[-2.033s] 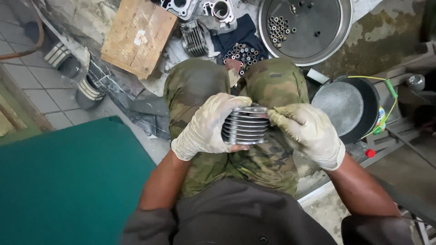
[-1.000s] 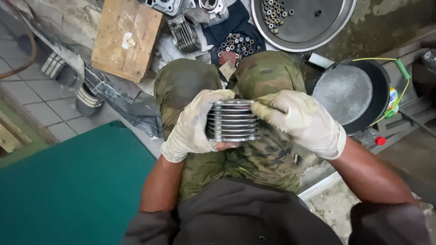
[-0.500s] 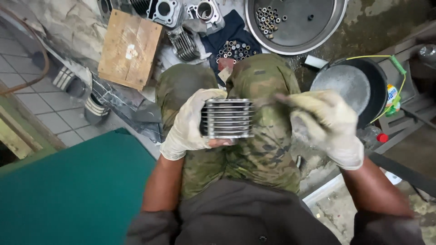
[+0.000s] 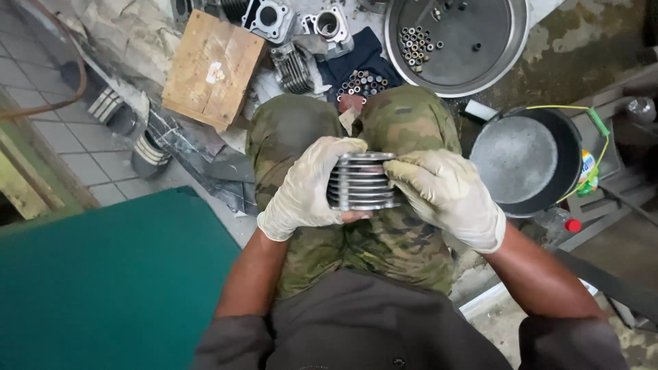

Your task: The person scrubs a metallic engine cylinder block with a small abrasive tool, cleaning the inner bore and outer surfaces. They then scrub the cooling fins of a separate engine cylinder head, rotating the part to clean all sides.

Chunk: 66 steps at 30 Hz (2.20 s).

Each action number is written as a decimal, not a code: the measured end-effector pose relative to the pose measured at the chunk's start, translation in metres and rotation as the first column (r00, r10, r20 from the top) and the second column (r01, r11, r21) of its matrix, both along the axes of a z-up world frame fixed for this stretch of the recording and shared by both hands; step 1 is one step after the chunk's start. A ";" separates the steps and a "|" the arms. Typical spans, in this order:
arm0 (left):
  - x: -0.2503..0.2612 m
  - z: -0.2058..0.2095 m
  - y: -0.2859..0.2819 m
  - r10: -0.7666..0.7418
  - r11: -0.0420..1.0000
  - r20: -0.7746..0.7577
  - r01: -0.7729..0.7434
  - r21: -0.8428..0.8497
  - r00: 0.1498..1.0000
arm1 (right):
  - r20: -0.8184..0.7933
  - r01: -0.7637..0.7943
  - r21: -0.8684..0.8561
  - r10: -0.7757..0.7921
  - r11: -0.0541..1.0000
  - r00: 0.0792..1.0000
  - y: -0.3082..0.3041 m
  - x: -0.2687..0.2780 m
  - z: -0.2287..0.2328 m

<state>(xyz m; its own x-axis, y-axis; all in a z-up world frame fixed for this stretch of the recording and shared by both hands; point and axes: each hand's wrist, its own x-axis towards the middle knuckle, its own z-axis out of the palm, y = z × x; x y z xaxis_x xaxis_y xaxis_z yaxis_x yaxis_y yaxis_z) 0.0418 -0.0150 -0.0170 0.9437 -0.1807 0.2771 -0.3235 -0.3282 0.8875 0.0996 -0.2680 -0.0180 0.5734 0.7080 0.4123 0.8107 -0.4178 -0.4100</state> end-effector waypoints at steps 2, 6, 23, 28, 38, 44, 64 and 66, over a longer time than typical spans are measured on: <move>-0.002 -0.014 0.002 -0.012 0.994 -0.076 0.003 -0.112 0.997 | 0.103 -0.015 0.038 0.011 0.999 0.995 0.010 0.003 -0.002; -0.002 -0.009 -0.001 -0.015 0.996 -0.080 0.008 -0.093 0.997 | 0.186 -0.086 -0.032 0.091 0.996 0.978 0.020 0.008 0.015; 0.013 0.018 0.006 -0.044 0.999 -0.137 0.040 -0.030 0.990 | -0.102 0.000 -0.205 -0.021 0.979 0.995 -0.073 0.006 -0.037; 0.013 0.022 0.006 -0.079 0.985 -0.247 0.037 -0.169 0.966 | -0.360 0.123 -0.149 -0.170 0.981 0.917 -0.056 -0.002 0.025; 0.007 0.006 0.009 -0.084 0.988 -0.122 0.067 -0.142 0.989 | 0.005 -0.065 -0.059 0.066 0.996 0.998 -0.022 0.001 -0.001; 0.012 0.007 0.011 -0.106 0.984 -0.106 0.089 -0.152 0.989 | -0.097 -0.112 0.063 0.118 0.992 0.988 0.005 0.005 0.008; 0.011 0.017 0.008 -0.102 0.987 -0.135 0.083 -0.139 0.986 | -0.108 0.068 0.148 -0.052 0.987 0.993 -0.012 -0.021 0.017; 0.006 0.014 0.007 -0.113 0.985 -0.134 0.093 -0.149 0.984 | -0.162 0.105 0.165 -0.078 0.981 0.984 -0.014 -0.025 0.016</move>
<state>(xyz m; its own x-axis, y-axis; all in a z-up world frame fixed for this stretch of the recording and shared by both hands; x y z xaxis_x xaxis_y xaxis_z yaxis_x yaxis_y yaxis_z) 0.0479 -0.0077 -0.0034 0.9536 -0.2475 0.1715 -0.2165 -0.1676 0.9618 0.0745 -0.2820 -0.0015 0.6986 0.5756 0.4250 0.6936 -0.3992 -0.5996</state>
